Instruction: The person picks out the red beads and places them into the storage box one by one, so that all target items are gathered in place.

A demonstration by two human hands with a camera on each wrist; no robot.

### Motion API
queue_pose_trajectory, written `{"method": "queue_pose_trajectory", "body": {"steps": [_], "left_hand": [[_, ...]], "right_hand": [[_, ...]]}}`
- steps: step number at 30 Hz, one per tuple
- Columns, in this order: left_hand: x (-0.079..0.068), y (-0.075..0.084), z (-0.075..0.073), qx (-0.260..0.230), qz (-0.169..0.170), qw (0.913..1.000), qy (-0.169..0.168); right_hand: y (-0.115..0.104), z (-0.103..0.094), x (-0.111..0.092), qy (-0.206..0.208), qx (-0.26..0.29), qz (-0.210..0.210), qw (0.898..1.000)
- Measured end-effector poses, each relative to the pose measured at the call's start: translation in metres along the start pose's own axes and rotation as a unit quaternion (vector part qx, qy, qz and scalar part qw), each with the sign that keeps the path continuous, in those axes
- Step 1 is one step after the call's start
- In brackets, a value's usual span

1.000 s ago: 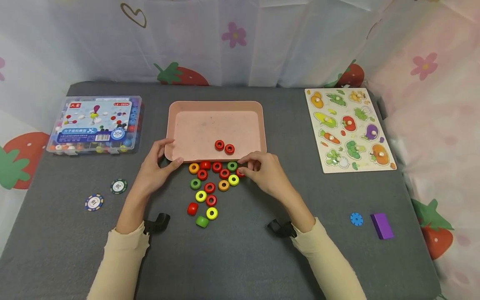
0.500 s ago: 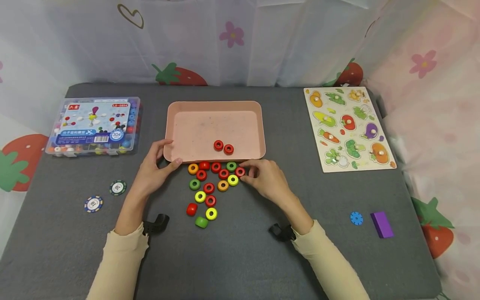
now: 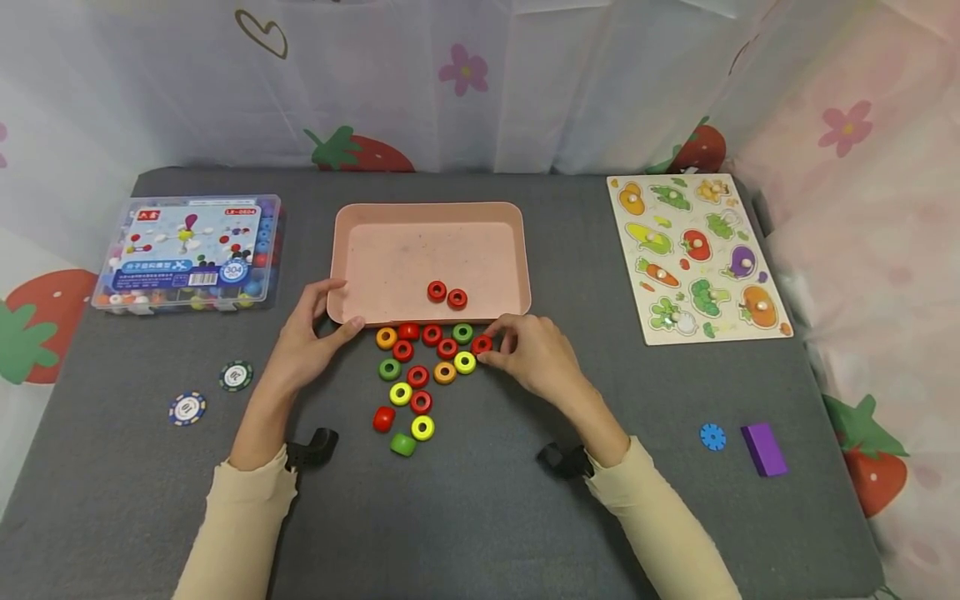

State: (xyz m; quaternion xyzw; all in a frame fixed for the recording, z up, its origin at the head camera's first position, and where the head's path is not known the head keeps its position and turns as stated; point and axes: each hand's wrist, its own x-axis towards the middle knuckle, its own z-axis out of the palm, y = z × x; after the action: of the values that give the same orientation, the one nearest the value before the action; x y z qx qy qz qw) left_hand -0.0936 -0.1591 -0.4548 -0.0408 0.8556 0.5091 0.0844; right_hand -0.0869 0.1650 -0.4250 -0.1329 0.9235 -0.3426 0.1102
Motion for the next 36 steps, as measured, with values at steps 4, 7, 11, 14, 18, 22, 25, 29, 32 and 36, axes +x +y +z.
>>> {"method": "queue_pose_trajectory", "body": {"steps": [4, 7, 11, 14, 18, 22, 25, 29, 32, 36], "left_hand": [[0.000, 0.000, 0.000, 0.000, -0.001, 1.0000, 0.001], [0.000, 0.000, 0.000, 0.000, 0.002, 1.0000, 0.002], [0.000, -0.001, 0.000, -0.001, 0.007, 1.0000, 0.004], [-0.001, -0.001, 0.000, 0.000, 0.006, 1.0000, 0.005], [-0.001, -0.002, 0.000, 0.001, 0.002, 1.0000, 0.007], [-0.001, -0.002, 0.001, 0.001, 0.003, 1.0000, 0.006], [0.000, -0.003, 0.002, 0.004, 0.002, 1.0000, 0.004], [0.000, -0.003, 0.002, 0.005, 0.003, 1.0000, 0.004], [0.000, -0.002, 0.002, 0.004, 0.003, 1.0000, 0.004], [0.000, -0.002, 0.002, 0.003, 0.002, 1.0000, 0.004]], "right_hand": [[-0.006, -0.013, 0.001, 0.019, 0.026, -0.022, 0.999], [-0.008, -0.019, 0.006, 0.049, 0.036, -0.042, 0.997], [-0.006, -0.019, 0.018, 0.079, 0.033, -0.044, 0.995], [-0.002, -0.014, 0.029, 0.093, 0.015, -0.038, 0.995], [0.002, -0.009, 0.043, 0.110, -0.019, -0.032, 0.993], [0.003, -0.007, 0.051, 0.105, -0.044, -0.023, 0.993], [0.003, -0.006, 0.055, 0.089, -0.051, -0.015, 0.995], [0.003, -0.003, 0.059, 0.075, -0.053, -0.007, 0.996], [0.005, -0.001, 0.061, 0.075, -0.057, -0.009, 0.996], [0.006, 0.000, 0.063, 0.079, -0.060, -0.014, 0.995]]}}
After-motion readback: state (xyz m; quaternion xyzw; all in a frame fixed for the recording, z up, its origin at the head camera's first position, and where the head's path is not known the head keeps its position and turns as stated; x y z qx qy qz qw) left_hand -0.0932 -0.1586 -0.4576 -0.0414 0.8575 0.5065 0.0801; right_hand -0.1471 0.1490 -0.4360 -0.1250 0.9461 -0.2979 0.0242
